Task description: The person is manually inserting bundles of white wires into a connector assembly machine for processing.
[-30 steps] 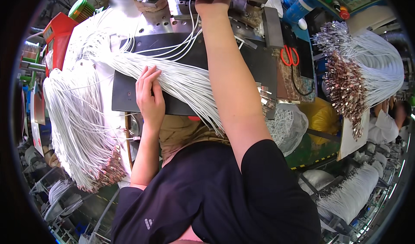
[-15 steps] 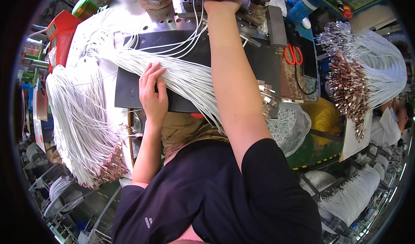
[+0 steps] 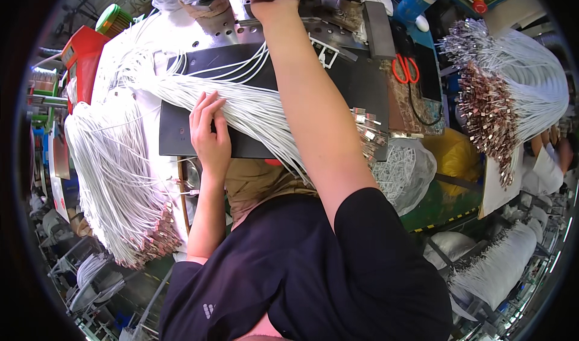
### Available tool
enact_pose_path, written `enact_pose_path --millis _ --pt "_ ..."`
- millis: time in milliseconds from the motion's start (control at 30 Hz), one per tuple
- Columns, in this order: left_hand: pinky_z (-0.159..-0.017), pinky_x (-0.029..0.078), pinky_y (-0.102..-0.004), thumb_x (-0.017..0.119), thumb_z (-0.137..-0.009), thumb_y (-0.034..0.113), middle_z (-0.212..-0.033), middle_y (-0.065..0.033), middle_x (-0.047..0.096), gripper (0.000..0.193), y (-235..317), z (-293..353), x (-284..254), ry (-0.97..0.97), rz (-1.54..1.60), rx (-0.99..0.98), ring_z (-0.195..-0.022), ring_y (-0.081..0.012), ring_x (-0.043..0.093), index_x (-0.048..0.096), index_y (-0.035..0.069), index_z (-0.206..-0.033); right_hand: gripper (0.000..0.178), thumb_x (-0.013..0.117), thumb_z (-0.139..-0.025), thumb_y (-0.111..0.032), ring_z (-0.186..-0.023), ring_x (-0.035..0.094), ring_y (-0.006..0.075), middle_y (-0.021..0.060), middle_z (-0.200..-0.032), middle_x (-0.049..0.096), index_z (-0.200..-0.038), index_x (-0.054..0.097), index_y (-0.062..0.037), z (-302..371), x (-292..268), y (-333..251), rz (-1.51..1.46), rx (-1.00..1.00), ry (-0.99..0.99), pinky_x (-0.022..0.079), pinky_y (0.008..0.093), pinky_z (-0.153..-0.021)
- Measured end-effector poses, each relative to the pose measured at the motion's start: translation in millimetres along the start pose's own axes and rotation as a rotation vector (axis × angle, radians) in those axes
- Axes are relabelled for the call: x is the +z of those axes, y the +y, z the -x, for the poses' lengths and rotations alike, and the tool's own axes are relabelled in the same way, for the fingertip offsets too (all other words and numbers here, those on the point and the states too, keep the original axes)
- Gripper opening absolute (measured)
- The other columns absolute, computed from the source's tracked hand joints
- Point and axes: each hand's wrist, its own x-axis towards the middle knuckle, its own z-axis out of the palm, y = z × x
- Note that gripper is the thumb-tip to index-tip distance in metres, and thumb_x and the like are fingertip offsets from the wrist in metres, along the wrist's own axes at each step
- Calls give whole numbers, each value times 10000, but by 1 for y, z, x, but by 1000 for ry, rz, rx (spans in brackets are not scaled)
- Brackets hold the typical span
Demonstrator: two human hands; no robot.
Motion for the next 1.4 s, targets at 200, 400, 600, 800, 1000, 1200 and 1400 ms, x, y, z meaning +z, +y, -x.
enact_pose_path --millis 200,400,600,800,1000,1200,1400 --pt "-1039 418 -439 553 -892 -3 -1209 -119 662 214 2 -3 2 6 14 25 -1251 -351 547 678 43 -1060 282 454 -984 -199 -1027 644 331 160 -1125 652 -1162 590 -28 -17 -22 -34 -131 -50 -179 546 501 -916" --pt "-964 458 -427 572 -904 33 -1142 -124 664 222 44 -63 16 -93 100 252 -1150 -360 580 653 47 -1110 277 360 -1018 -92 -1051 627 339 206 -1131 628 -1174 541 48 17 -51 -115 -1 -159 -184 544 481 -955" --pt "-916 480 -450 547 -924 121 -1113 -221 618 281 -1 -171 118 -185 -156 443 -1048 -404 578 610 -1 -1169 214 615 -952 -89 -1009 629 272 166 -1044 641 -1103 608 63 199 -51 -206 436 -317 -520 553 370 -864" --pt "-988 448 -457 547 -821 132 -1255 -216 610 509 -7 -217 165 -824 -653 164 -1222 -343 537 550 -29 -1304 253 484 -1011 -137 -992 652 239 133 -1072 666 -1105 635 44 352 -179 -325 1949 -1435 466 509 321 -897" --pt "-988 444 -439 510 -827 108 -1241 -242 615 493 -5 -193 174 -300 -540 284 -1208 -355 546 551 -48 -1293 241 482 -1017 -74 -1027 636 205 114 -1107 670 -1169 630 41 343 -222 -289 2203 -1176 387 481 318 -949" --pt "-1014 416 -430 499 -858 134 -1292 -241 587 461 19 -192 151 -152 -541 256 -1247 -354 513 560 15 -1300 199 547 -992 -80 -992 637 170 107 -1048 672 -1119 666 17 248 -90 -195 2126 -939 -301 478 273 -880" --pt "-924 483 -458 539 -902 159 -1172 -235 627 345 -6 -179 130 -33 -363 410 -1110 -384 585 609 24 -1212 192 578 -984 -113 -956 636 148 83 -990 674 -1103 684 -6 182 -52 -166 2136 -856 -537 485 276 -839"
